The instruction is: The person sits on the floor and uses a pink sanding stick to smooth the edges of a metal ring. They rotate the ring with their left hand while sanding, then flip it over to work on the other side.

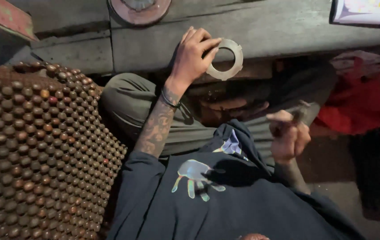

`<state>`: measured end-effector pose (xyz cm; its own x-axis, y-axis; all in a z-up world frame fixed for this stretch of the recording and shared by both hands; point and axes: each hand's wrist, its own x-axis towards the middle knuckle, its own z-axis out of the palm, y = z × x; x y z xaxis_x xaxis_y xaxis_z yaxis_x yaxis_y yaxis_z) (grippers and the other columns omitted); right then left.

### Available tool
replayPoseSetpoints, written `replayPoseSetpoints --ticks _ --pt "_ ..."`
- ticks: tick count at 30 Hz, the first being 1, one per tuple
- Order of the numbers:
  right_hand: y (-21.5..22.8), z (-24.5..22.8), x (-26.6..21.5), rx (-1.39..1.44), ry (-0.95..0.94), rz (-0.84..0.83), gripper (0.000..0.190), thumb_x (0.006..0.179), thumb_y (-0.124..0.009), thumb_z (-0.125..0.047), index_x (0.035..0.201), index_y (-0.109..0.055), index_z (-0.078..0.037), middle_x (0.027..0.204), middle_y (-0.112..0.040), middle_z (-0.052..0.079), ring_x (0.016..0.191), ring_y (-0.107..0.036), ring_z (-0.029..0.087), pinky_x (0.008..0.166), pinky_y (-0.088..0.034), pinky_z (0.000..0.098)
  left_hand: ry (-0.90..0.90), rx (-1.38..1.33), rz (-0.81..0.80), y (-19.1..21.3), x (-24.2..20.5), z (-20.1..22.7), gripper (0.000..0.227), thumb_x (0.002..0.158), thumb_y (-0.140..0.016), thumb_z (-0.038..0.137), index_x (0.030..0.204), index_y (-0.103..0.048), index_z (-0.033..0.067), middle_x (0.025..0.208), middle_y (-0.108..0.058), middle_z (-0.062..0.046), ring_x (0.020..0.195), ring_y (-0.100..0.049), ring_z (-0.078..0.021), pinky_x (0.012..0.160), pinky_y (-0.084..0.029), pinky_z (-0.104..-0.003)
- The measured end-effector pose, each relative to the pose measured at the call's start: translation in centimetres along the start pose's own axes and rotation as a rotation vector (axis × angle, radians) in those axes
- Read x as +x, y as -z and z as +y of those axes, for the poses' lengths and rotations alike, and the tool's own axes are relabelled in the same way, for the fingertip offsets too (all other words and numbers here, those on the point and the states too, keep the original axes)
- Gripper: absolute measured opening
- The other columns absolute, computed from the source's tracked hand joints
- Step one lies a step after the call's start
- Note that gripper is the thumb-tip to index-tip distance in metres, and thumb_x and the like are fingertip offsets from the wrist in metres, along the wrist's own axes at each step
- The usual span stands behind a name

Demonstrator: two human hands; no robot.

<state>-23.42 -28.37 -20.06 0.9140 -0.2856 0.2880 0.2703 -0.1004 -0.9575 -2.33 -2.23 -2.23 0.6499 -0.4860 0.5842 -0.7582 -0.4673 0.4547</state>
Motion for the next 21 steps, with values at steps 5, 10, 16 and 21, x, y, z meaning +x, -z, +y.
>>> replayPoseSetpoints --ticks 5,10,16,21 --pt "-7.7 -9.1 2.5 -0.121 -0.169 -0.248 0.036 0.105 -0.052 -0.015 0.128 -0.066 0.009 0.092 -0.071 0.009 0.069 -0.059 0.014 0.061 -0.047 0.0244 -0.013 0.021 -0.004 0.2 0.3 0.5 0.020 0.086 -0.076 0.006 0.105 -0.079 0.0069 0.091 -0.058 -0.003 0.083 -0.053 -0.0217 0.088 -0.050 -0.034" --pt "-8.0 -7.1 0.8 0.034 -0.330 -0.278 0.030 0.109 -0.049 -0.020 0.086 -0.060 -0.003 0.073 -0.051 -0.003 0.066 -0.039 0.009 0.059 -0.033 0.0254 -0.037 0.104 -0.040 -0.9 0.4 -1.0 0.036 0.086 -0.075 0.009 0.122 -0.073 0.0069 0.100 -0.060 -0.007 0.089 -0.055 -0.0272 0.087 -0.051 -0.037" --pt "-8.0 -6.9 0.0 0.016 -0.352 -0.321 0.030 0.108 -0.048 -0.020 0.096 -0.068 -0.001 0.072 -0.051 -0.003 0.064 -0.038 0.007 0.058 -0.032 0.0240 -0.045 0.372 -0.152 -5.4 1.0 -5.1 0.032 0.082 -0.072 0.013 0.113 -0.069 0.0076 0.101 -0.059 -0.011 0.091 -0.056 -0.0313 0.086 -0.041 -0.048" --pt "-8.0 -5.8 -0.2 0.057 -0.335 -0.249 0.025 0.108 -0.050 -0.018 0.092 -0.062 -0.003 0.075 -0.051 -0.003 0.066 -0.040 0.008 0.059 -0.033 0.0243 -0.104 0.567 -0.191 -7.2 1.6 -7.4 0.031 0.068 -0.067 0.004 0.096 -0.055 0.0091 0.091 -0.055 -0.015 0.075 -0.052 -0.0344 0.071 -0.033 -0.053"
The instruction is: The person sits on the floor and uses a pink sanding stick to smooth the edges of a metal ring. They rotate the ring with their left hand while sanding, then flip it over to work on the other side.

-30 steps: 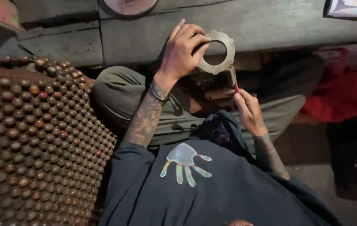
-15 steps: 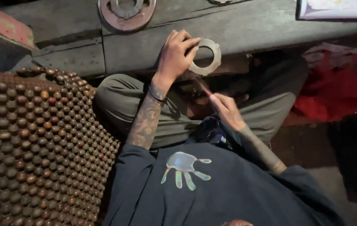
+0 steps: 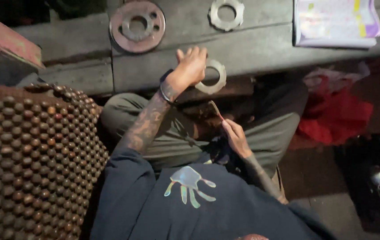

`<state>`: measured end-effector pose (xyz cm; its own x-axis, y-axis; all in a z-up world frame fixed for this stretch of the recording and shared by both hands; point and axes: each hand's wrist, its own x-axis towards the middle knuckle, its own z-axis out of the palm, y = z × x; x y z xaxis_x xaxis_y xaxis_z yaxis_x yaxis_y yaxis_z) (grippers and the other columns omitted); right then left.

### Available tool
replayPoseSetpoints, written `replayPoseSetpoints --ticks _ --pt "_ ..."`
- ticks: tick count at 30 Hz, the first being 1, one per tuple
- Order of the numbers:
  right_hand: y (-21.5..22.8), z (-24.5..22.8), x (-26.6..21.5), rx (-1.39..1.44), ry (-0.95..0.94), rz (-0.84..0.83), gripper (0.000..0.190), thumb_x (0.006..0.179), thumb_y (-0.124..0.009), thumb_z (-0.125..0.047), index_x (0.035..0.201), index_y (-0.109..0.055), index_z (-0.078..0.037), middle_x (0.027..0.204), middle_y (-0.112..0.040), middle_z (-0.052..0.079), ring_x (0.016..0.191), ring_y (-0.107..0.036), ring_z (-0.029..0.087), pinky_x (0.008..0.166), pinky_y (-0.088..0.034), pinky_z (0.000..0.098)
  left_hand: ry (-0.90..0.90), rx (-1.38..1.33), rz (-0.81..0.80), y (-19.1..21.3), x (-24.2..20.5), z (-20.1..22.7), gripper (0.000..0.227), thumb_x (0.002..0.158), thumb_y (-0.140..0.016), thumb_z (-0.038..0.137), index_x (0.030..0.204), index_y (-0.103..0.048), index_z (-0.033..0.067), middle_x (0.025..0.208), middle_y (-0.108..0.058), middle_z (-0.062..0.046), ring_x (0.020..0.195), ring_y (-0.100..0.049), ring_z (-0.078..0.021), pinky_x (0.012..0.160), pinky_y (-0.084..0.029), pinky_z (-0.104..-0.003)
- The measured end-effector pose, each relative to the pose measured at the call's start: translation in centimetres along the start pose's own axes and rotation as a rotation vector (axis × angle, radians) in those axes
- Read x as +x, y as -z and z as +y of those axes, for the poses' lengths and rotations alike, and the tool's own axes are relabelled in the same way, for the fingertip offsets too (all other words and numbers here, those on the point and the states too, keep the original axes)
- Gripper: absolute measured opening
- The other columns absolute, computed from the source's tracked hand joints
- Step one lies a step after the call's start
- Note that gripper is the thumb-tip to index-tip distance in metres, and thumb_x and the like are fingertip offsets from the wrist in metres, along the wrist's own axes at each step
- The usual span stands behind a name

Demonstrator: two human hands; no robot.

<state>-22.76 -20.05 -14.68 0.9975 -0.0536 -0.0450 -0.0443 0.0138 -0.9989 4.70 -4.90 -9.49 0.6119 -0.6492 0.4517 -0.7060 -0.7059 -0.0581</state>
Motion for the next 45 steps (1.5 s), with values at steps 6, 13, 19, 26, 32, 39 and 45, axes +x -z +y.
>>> replayPoseSetpoints --ticks 6,13,19,26,32,39,45 --pt "2.2 3.4 0.6 -0.147 0.100 0.133 0.038 0.113 -0.047 -0.020 0.080 -0.063 -0.009 0.070 -0.054 -0.002 0.072 -0.050 0.012 0.072 -0.046 0.0310 0.235 -0.620 -0.592 6.7 -0.8 -0.3 0.039 0.105 -0.052 0.032 0.133 -0.049 0.0050 0.131 -0.055 -0.023 0.130 -0.051 -0.0464 0.111 -0.024 -0.075" --pt "2.4 0.4 1.1 -0.198 0.250 0.328 0.039 0.115 -0.046 -0.018 0.082 -0.064 -0.006 0.075 -0.059 0.007 0.077 -0.053 0.015 0.076 -0.045 0.0351 0.232 -1.010 -0.130 11.7 -3.3 0.1 0.020 0.101 -0.061 0.012 0.117 -0.060 0.0014 0.107 -0.065 -0.030 0.108 -0.063 -0.0528 0.088 -0.053 -0.058" --pt "1.4 -7.0 4.2 -0.046 0.386 0.442 0.030 0.111 -0.041 -0.018 0.128 -0.062 -0.005 0.094 -0.055 0.001 0.078 -0.043 0.010 0.073 -0.037 0.0235 0.374 -1.576 0.072 18.2 -4.8 0.7 0.021 0.098 -0.050 0.004 0.118 -0.056 0.0048 0.108 -0.066 -0.004 0.090 -0.055 -0.0109 0.080 -0.047 -0.025" --pt "-3.1 -14.7 9.0 0.017 0.497 0.362 0.029 0.110 -0.040 -0.012 0.132 -0.056 -0.005 0.090 -0.047 -0.001 0.079 -0.038 0.008 0.071 -0.031 0.0218 0.360 -2.043 0.108 17.2 -8.6 1.1 0.035 0.095 -0.048 -0.003 0.130 -0.048 0.0006 0.141 -0.062 -0.012 0.105 -0.068 -0.0181 0.082 -0.055 -0.030" --pt "-7.0 -16.5 11.7 -0.048 0.469 0.248 0.028 0.104 -0.053 -0.011 0.130 -0.060 -0.003 0.093 -0.043 -0.004 0.082 -0.038 0.007 0.072 -0.031 0.0201 0.209 -2.097 0.197 19.2 -9.8 -0.1 0.040 0.094 -0.052 0.002 0.133 -0.052 0.0017 0.134 -0.062 -0.014 0.110 -0.064 -0.0197 0.096 -0.053 -0.032" --pt "-8.8 -10.9 9.1 0.692 0.353 0.090 0.044 0.106 -0.050 -0.037 0.130 -0.061 -0.002 0.120 -0.070 0.013 0.106 -0.065 0.018 0.100 -0.049 0.0288 0.147 -2.109 0.226 17.7 -11.4 -1.3 0.026 0.097 -0.056 0.005 0.122 -0.058 -0.0010 0.141 -0.048 -0.013 0.108 -0.063 -0.0211 0.080 -0.051 -0.030" --pt "-7.9 -10.1 9.8 0.570 0.495 0.144 0.031 0.099 -0.056 -0.023 0.113 -0.063 0.003 0.081 -0.054 0.004 0.068 -0.050 0.009 0.064 -0.039 0.0215 0.283 -2.076 0.453 14.6 -10.3 0.5 0.022 0.096 -0.068 0.014 0.111 -0.061 0.0005 0.117 -0.066 -0.019 0.073 -0.072 -0.0195 0.052 -0.055 -0.026"
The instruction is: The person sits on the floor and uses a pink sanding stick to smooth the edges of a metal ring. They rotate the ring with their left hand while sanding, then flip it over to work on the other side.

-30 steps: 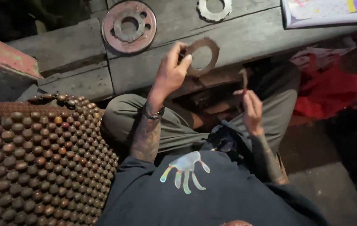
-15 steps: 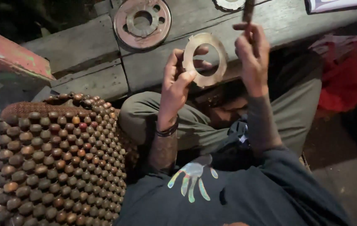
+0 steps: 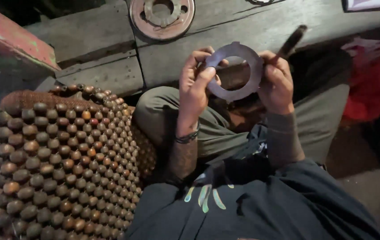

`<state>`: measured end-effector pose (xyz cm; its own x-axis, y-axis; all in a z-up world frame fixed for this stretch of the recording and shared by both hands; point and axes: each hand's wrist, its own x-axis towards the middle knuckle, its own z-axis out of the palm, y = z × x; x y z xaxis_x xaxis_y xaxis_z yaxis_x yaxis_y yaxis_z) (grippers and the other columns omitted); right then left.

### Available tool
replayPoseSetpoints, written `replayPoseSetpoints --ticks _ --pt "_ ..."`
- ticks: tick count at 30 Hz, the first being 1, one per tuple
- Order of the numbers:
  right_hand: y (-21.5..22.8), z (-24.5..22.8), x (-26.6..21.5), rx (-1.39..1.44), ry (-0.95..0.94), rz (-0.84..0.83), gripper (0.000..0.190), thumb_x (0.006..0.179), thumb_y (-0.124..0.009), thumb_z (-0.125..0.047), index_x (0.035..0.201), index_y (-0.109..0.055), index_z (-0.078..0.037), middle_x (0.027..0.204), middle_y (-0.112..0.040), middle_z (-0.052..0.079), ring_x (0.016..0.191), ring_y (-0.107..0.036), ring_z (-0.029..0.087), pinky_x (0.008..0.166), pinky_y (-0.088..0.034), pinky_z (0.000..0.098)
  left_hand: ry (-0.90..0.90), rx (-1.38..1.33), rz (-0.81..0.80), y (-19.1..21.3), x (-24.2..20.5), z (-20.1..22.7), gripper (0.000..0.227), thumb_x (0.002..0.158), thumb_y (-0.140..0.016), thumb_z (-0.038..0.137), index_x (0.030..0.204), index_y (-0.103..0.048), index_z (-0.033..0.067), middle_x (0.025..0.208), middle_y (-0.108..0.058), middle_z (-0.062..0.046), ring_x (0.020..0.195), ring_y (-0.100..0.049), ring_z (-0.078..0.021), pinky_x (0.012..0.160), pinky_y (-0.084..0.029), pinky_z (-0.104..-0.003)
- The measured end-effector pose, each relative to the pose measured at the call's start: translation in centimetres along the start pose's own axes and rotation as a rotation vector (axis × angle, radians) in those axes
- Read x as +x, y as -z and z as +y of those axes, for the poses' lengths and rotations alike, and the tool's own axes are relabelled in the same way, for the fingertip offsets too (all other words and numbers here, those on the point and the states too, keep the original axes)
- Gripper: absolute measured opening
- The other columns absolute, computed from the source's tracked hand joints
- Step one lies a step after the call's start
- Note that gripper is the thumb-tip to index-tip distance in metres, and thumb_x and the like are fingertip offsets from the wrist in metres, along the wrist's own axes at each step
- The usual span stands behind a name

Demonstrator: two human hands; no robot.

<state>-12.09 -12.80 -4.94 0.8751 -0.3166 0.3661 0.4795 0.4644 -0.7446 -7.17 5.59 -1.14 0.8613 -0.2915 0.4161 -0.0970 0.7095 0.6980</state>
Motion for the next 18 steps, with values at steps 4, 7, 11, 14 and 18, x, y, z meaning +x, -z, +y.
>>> replayPoseSetpoints --ticks 4,7,11,14,18 --pt "2.1 -0.2 0.8 -0.186 -0.053 0.000 0.024 0.094 -0.062 -0.010 0.109 -0.063 0.009 0.078 -0.056 0.009 0.066 -0.056 0.012 0.062 -0.044 0.0241 0.041 -0.066 0.082 1.0 -0.8 -4.4 0.025 0.102 -0.065 0.013 0.120 -0.060 -0.0035 0.124 -0.065 -0.019 0.100 -0.074 -0.0275 0.071 -0.062 -0.032" --pt "2.9 -0.6 1.5 -0.189 -0.088 0.032 0.020 0.096 -0.061 -0.006 0.109 -0.063 0.010 0.080 -0.058 0.012 0.070 -0.059 0.015 0.066 -0.047 0.0261 0.157 -0.275 0.034 -0.9 -1.1 -3.9 0.032 0.105 -0.064 0.014 0.131 -0.056 -0.0035 0.130 -0.066 -0.020 0.110 -0.072 -0.0304 0.080 -0.065 -0.037" --pt "3.3 -1.1 1.9 -0.161 -0.124 0.039 0.022 0.098 -0.061 -0.007 0.112 -0.063 0.010 0.085 -0.062 0.015 0.076 -0.066 0.019 0.073 -0.054 0.0290 0.252 -0.400 -0.092 -0.6 -1.9 -5.8 0.047 0.105 -0.062 0.014 0.147 -0.045 -0.0006 0.145 -0.058 -0.022 0.130 -0.063 -0.0336 0.103 -0.059 -0.052" --pt "3.8 -2.2 2.1 -0.346 -0.163 -0.084 0.021 0.101 -0.059 -0.008 0.116 -0.065 0.005 0.084 -0.057 0.005 0.077 -0.058 0.010 0.073 -0.048 0.0246 0.387 -0.461 -0.191 -0.9 -1.4 -5.6 0.072 0.100 -0.068 0.010 0.161 -0.032 0.0020 0.150 -0.055 -0.019 0.130 -0.064 -0.0302 0.103 -0.057 -0.058" --pt "2.8 -4.8 2.9 -0.518 -0.122 -0.236 0.024 0.106 -0.057 -0.009 0.122 -0.068 0.005 0.089 -0.061 0.009 0.091 -0.053 0.013 0.078 -0.050 0.0327 0.359 -0.354 -0.305 -1.8 0.4 -4.5 0.056 0.089 -0.082 0.008 0.140 -0.062 -0.0010 0.167 -0.040 -0.013 0.146 -0.051 -0.0300 0.110 -0.049 -0.057"
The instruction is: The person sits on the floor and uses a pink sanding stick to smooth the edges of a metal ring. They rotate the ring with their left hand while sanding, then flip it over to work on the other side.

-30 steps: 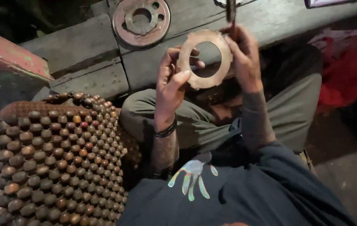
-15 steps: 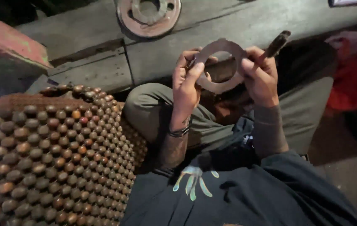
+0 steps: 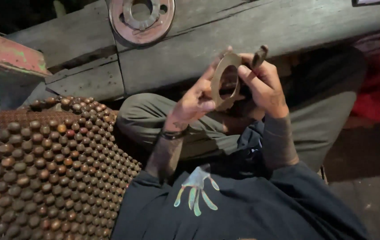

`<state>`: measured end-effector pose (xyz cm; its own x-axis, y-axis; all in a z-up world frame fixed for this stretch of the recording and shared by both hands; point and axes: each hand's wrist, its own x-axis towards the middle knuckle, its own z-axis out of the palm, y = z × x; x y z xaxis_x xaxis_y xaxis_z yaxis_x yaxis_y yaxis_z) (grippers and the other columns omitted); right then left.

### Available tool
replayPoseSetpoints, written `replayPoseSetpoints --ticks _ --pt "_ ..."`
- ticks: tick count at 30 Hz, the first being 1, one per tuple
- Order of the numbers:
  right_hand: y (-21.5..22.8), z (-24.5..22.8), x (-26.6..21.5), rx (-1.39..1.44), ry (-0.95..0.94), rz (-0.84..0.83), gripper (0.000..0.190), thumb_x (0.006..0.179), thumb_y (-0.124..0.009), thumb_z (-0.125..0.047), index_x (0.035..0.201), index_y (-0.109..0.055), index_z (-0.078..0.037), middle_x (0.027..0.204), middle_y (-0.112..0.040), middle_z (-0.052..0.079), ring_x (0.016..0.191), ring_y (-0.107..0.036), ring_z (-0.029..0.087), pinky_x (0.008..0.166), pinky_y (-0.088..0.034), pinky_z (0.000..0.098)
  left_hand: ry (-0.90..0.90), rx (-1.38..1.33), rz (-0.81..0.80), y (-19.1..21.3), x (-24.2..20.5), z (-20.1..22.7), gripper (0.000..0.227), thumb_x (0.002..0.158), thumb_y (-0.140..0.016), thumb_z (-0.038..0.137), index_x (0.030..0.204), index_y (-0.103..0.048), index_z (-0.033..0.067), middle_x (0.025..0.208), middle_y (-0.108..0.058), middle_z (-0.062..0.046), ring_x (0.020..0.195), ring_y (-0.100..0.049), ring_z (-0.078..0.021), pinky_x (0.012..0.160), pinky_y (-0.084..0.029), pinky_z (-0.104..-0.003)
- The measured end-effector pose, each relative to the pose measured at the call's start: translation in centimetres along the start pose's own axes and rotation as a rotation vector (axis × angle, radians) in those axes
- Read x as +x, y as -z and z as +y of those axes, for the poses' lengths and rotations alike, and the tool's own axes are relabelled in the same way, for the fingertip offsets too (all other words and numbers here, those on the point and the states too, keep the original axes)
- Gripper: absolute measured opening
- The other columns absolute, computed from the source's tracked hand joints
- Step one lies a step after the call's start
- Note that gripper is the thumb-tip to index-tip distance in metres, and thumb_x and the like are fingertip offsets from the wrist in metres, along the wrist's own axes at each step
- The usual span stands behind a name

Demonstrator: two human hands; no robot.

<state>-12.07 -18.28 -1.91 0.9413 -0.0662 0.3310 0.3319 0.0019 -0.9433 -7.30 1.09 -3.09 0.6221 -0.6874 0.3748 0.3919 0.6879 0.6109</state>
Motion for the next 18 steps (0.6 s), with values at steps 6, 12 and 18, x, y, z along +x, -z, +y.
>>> replayPoseSetpoints --ticks 6,12,18 --pt "0.4 -2.6 1.3 0.077 -0.186 0.046 0.024 0.108 -0.053 -0.014 0.126 -0.061 -0.001 0.090 -0.053 -0.004 0.076 -0.041 0.006 0.069 -0.035 0.0199 0.305 0.207 -0.134 -0.4 4.0 4.0 0.105 0.089 -0.082 0.026 0.173 -0.020 0.0192 0.176 -0.034 -0.006 0.167 -0.036 -0.0285 0.147 -0.032 -0.051" --pt "3.6 -5.2 6.2 -0.277 0.143 -0.257 0.004 0.109 -0.054 0.002 0.111 -0.054 0.006 0.090 -0.047 0.009 0.078 -0.039 0.019 0.073 -0.037 0.0318 0.254 0.312 -0.239 0.5 6.7 5.7 0.086 0.085 -0.071 0.031 0.164 -0.040 0.0157 0.163 -0.047 -0.011 0.160 -0.042 -0.0279 0.139 -0.035 -0.046" --pt "6.6 -0.4 7.1 0.022 0.098 -0.150 0.046 0.115 -0.035 -0.029 0.142 -0.049 0.005 0.127 -0.050 0.009 0.102 -0.037 0.013 0.097 -0.035 0.0254 0.275 -0.192 -0.057 2.4 4.4 1.6 0.114 0.082 -0.083 0.047 0.168 -0.023 0.0031 0.148 -0.051 -0.018 0.136 -0.057 -0.0357 0.122 -0.050 -0.046"
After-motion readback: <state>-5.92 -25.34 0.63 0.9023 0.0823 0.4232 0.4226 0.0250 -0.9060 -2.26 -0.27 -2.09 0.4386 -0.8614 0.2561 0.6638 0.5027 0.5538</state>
